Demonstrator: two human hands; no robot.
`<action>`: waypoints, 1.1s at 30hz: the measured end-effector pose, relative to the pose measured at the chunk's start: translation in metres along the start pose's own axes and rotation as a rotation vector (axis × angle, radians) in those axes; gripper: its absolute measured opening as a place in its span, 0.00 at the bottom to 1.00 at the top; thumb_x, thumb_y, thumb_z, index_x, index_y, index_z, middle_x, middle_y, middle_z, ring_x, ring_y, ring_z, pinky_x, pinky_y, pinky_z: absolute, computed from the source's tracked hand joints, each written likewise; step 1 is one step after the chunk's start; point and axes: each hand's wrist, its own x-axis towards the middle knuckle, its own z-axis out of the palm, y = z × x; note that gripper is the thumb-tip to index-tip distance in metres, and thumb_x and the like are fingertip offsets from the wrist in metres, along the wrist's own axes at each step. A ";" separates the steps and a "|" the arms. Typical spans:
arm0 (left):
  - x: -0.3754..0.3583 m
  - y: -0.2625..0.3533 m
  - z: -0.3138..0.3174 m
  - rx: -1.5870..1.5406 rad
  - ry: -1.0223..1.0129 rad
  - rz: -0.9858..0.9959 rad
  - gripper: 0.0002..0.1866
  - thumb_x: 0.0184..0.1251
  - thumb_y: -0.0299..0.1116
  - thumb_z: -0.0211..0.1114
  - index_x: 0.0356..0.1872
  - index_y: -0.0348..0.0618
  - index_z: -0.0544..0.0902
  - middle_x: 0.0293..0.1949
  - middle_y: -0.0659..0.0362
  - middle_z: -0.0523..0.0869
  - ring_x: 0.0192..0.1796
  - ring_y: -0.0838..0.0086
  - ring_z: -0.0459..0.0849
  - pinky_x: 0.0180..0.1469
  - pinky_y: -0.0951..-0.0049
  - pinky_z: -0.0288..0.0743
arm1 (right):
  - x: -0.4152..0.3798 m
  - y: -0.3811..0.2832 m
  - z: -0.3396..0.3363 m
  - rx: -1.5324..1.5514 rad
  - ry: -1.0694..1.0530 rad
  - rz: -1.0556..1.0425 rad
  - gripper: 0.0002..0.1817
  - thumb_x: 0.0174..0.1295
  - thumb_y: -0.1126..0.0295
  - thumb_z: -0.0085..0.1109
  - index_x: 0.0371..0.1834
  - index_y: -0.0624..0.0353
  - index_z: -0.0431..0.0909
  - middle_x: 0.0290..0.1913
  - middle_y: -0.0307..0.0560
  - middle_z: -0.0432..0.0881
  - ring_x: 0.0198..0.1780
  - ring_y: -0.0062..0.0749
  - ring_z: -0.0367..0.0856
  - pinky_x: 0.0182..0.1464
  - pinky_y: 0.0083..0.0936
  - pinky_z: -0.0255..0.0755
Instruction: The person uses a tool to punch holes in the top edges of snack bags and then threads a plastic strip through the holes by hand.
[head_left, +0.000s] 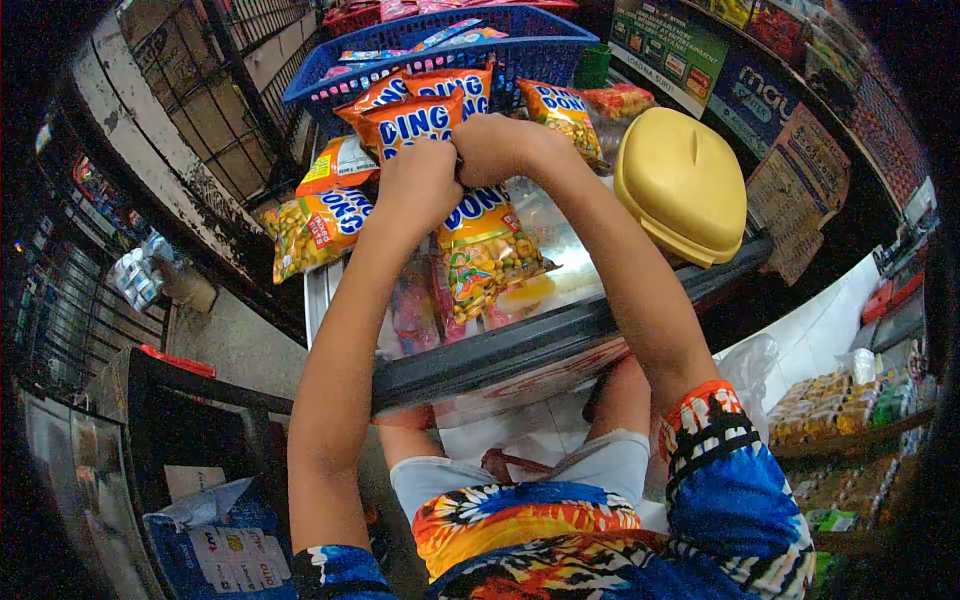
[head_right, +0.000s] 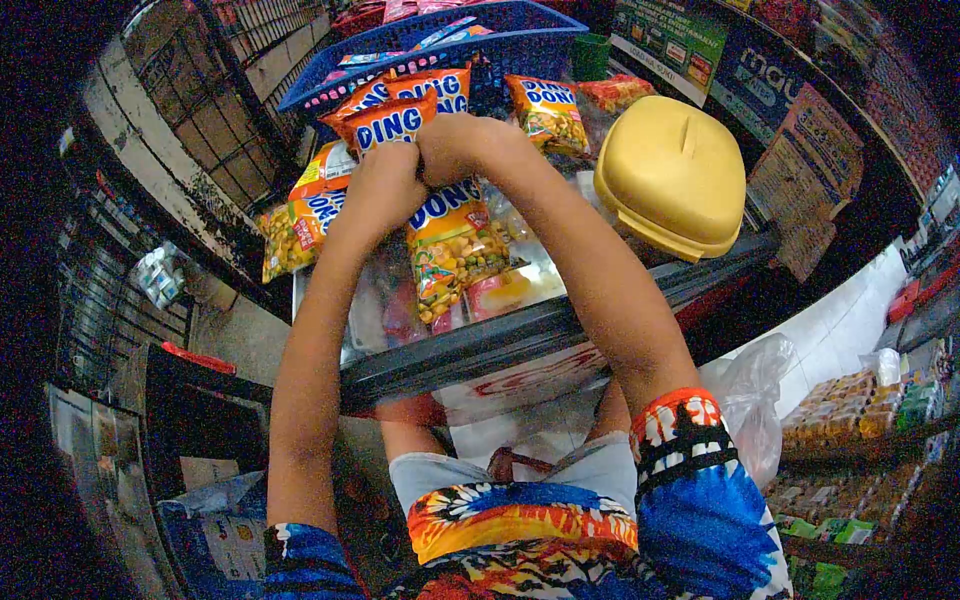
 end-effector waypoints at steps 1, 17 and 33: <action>0.000 0.000 0.000 -0.003 0.003 0.005 0.10 0.47 0.29 0.59 0.27 0.31 0.80 0.32 0.40 0.80 0.37 0.48 0.80 0.43 0.55 0.73 | -0.001 0.000 0.000 0.001 0.001 -0.006 0.14 0.42 0.63 0.56 0.26 0.63 0.80 0.29 0.62 0.80 0.34 0.51 0.80 0.39 0.39 0.75; -0.002 0.001 -0.002 -0.007 -0.005 0.005 0.10 0.45 0.28 0.60 0.28 0.31 0.80 0.32 0.40 0.80 0.38 0.49 0.80 0.42 0.55 0.74 | 0.002 -0.001 -0.002 -0.011 -0.072 0.035 0.17 0.45 0.60 0.56 0.32 0.62 0.81 0.36 0.60 0.81 0.39 0.48 0.81 0.44 0.37 0.73; -0.001 0.001 -0.002 0.002 0.004 0.011 0.09 0.43 0.26 0.59 0.26 0.31 0.80 0.30 0.40 0.80 0.37 0.48 0.80 0.43 0.55 0.73 | 0.001 0.001 0.001 -0.011 -0.013 -0.036 0.13 0.41 0.65 0.56 0.25 0.63 0.81 0.28 0.62 0.79 0.34 0.51 0.81 0.38 0.38 0.75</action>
